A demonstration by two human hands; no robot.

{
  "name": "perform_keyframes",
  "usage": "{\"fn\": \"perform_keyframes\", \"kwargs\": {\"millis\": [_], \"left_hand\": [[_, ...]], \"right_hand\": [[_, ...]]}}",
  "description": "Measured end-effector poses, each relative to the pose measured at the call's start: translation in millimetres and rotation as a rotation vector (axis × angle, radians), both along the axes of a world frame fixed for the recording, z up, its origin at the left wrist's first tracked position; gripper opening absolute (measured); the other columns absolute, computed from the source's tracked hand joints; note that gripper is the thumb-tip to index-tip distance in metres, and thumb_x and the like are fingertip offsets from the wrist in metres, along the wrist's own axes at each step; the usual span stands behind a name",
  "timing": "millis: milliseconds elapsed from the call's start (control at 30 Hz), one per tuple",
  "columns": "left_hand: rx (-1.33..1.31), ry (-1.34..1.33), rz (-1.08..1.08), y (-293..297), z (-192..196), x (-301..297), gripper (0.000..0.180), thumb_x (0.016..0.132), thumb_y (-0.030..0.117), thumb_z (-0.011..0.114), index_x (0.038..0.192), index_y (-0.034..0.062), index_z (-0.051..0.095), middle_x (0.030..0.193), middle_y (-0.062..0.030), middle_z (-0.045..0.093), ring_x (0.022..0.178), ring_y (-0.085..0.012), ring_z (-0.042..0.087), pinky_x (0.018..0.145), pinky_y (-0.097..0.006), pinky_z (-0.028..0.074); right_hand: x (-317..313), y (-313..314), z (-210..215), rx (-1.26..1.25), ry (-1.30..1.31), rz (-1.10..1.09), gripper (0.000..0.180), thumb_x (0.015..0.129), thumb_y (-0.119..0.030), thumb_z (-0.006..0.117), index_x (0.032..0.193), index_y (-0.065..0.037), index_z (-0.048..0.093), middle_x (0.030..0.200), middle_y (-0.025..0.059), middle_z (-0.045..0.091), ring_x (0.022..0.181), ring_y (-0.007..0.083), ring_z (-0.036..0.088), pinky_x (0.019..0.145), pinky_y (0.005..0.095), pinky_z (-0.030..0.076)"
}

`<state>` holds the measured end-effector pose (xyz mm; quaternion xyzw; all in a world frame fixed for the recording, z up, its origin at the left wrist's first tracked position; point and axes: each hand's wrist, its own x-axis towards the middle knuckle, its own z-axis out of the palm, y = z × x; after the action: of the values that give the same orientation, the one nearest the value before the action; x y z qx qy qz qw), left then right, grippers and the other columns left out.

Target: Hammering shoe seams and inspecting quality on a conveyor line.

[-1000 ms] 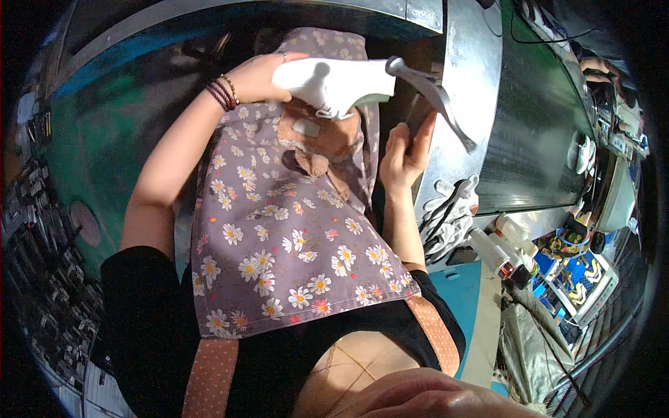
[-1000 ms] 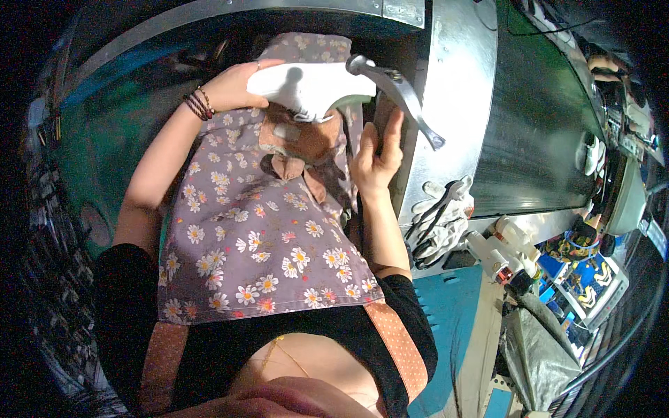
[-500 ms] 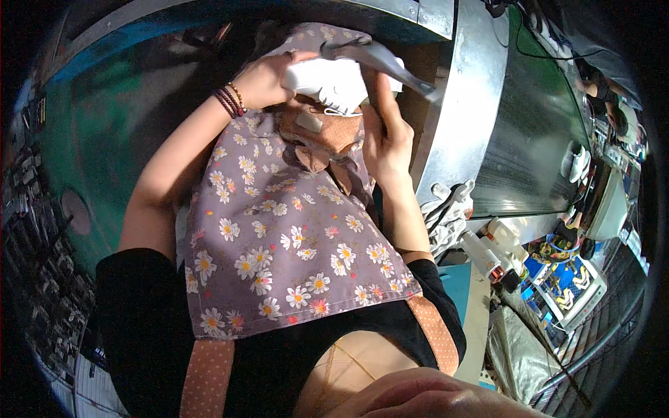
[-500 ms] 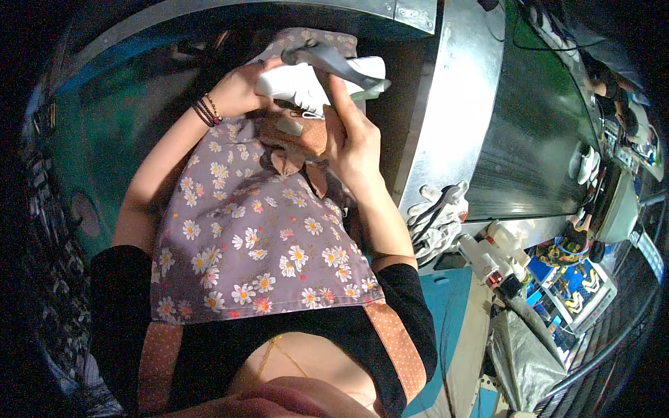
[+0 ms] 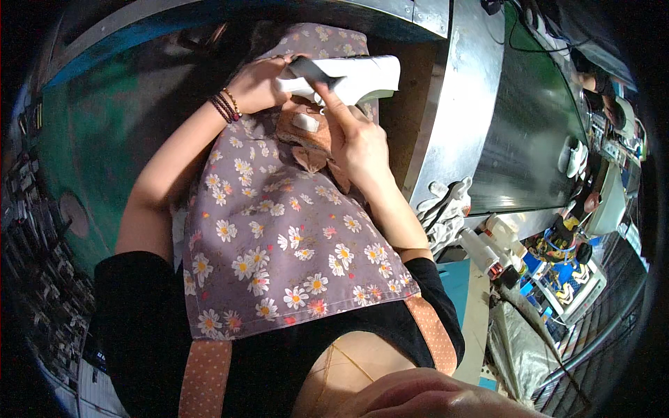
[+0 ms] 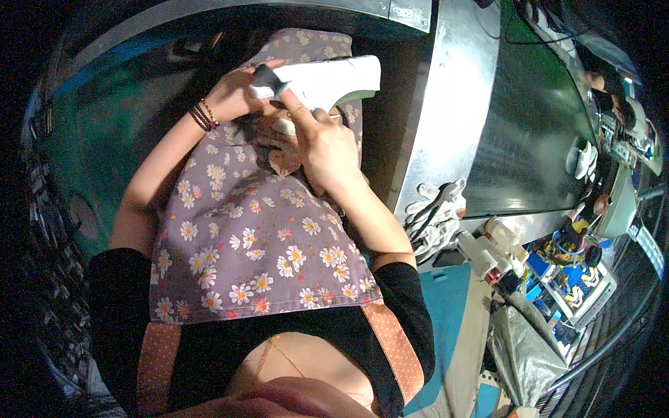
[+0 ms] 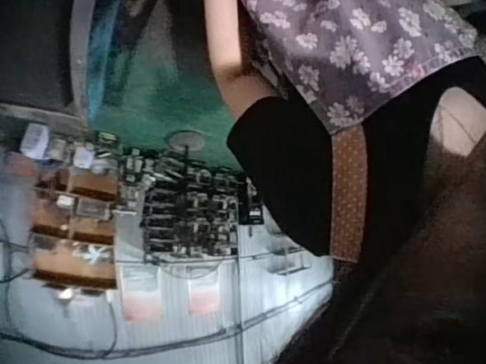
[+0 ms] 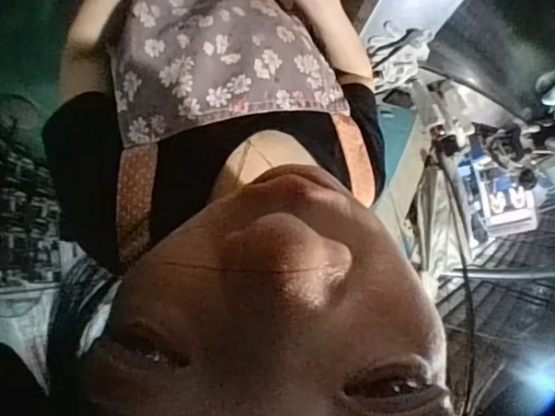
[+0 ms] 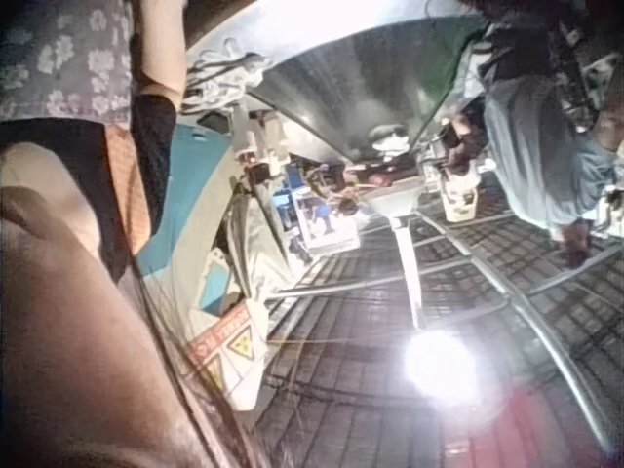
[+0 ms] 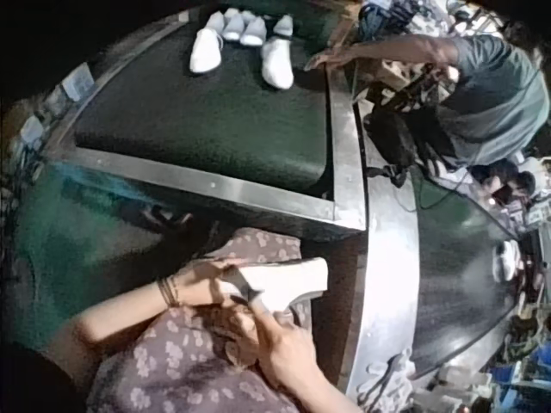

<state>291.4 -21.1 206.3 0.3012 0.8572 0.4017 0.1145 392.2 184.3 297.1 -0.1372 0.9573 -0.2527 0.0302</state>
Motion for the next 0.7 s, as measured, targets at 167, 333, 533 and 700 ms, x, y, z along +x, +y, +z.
{"fn": "perform_keyframes", "kwargs": {"millis": [167,333,533,700], "left_hand": [[-0.255,-0.046,0.01,-7.0,-9.5,1.1,0.066,0.071,0.022,0.073,0.131,0.0063,0.05,0.119,-0.0165,0.062,0.107,-0.0316,0.061,0.093,-0.036,0.049],[-0.05,-0.227,0.047,-0.3,8.3,-1.5,0.069,0.068,0.019,0.072,0.133,0.0131,0.05,0.111,-0.0175,0.064,0.099,-0.0315,0.063,0.088,-0.038,0.051],[-0.072,-0.254,0.011,-0.9,12.0,-11.1,0.069,0.069,0.016,0.071,0.135,0.0155,0.05,0.104,-0.0163,0.066,0.093,-0.0284,0.066,0.084,-0.036,0.051],[0.022,-0.32,-0.019,-1.7,4.5,-15.3,0.07,0.068,0.016,0.07,0.134,0.0088,0.05,0.107,-0.0134,0.066,0.095,-0.0217,0.064,0.087,-0.032,0.049]], "right_hand": [[4.2,7.8,-3.8,-0.42,0.13,-0.065,0.05,0.089,0.005,0.056,0.137,-0.005,0.048,0.118,0.0218,0.063,0.108,0.0297,0.064,0.088,0.0344,0.051],[-1.3,28.8,-29.2,-0.301,-0.021,-0.171,0.048,0.091,0.003,0.055,0.138,-0.005,0.047,0.13,0.0198,0.056,0.121,0.0223,0.055,0.095,0.0294,0.045],[-0.4,41.6,-12.9,-0.479,0.365,-0.236,0.052,0.088,0.005,0.056,0.138,-0.001,0.044,0.126,0.0221,0.059,0.112,0.0311,0.061,0.088,0.0298,0.049],[0.8,56.6,-52.4,-0.32,0.149,-0.253,0.053,0.088,0.0,0.059,0.138,-0.014,0.049,0.098,0.0221,0.065,0.088,0.0309,0.068,0.076,0.035,0.052]]}}
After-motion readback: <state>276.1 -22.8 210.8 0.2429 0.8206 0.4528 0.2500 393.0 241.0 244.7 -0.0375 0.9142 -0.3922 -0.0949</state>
